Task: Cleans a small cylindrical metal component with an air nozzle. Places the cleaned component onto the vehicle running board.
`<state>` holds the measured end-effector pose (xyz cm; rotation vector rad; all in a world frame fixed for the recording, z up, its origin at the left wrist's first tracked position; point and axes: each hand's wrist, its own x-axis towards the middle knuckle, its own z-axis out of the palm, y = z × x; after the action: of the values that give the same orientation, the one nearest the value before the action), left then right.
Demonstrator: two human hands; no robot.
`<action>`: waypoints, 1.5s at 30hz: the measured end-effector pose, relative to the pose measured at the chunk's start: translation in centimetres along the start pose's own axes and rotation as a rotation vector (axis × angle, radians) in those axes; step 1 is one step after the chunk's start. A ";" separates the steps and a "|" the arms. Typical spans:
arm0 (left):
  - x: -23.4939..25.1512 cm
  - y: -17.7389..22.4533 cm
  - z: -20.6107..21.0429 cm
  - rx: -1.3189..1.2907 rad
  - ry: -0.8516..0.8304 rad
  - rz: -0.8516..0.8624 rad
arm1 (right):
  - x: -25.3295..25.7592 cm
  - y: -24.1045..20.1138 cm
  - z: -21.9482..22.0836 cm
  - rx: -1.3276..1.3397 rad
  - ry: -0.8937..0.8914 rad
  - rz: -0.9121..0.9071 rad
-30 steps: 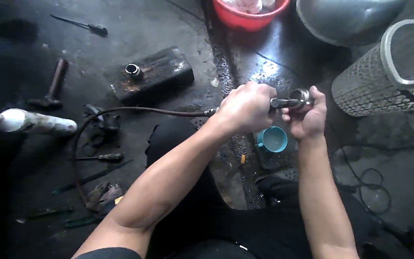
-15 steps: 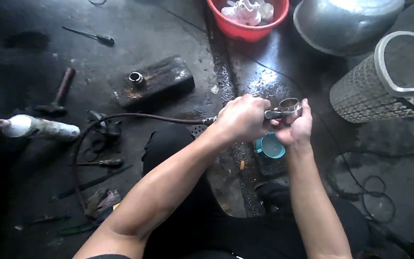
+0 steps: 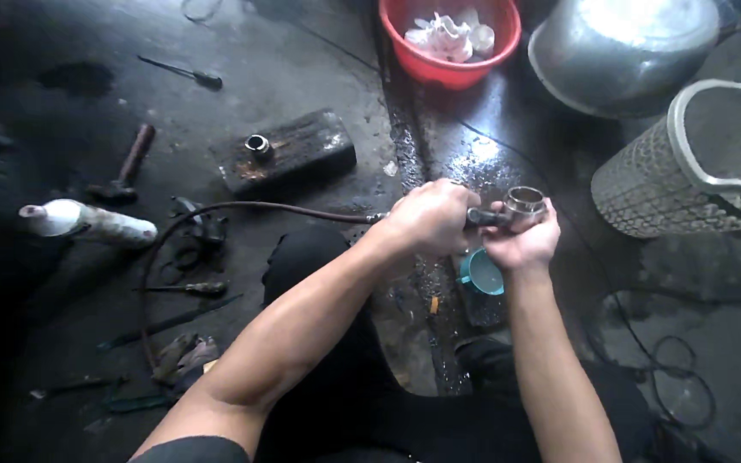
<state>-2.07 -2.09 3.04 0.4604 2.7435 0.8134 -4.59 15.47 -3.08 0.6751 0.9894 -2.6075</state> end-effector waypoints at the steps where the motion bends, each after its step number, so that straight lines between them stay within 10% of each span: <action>1: -0.2 0.0 0.1 0.003 0.011 0.014 | 0.1 0.0 0.4 0.017 0.025 -0.009; 18: -0.5 -3.3 -2.9 -0.032 0.195 0.049 | -0.3 -4.2 -1.2 0.315 -0.209 -0.191; 25: -3.0 -9.9 -7.7 0.320 0.238 -0.378 | -3.6 -6.7 -5.0 -0.449 0.013 -0.502; 32: -5.5 -17.9 2.7 0.333 -0.174 -0.854 | -5.9 -4.6 -5.6 -0.914 -0.134 -1.009; 38: -11.6 -40.0 23.0 -0.026 0.093 -0.887 | -6.1 -2.7 -4.9 -0.967 -0.284 -1.094; 42: -15.2 -37.7 25.5 -0.261 0.112 -1.045 | -7.4 -1.5 -3.4 -0.917 -0.471 -1.057; 45: -14.6 -31.1 20.9 0.000 -0.311 -0.900 | -7.4 -0.3 -2.5 -0.942 -0.580 -1.069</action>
<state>10.86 -22.00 -29.45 -0.5775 2.2723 0.4395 2.43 18.03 -0.72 -1.0145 2.4565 -2.1849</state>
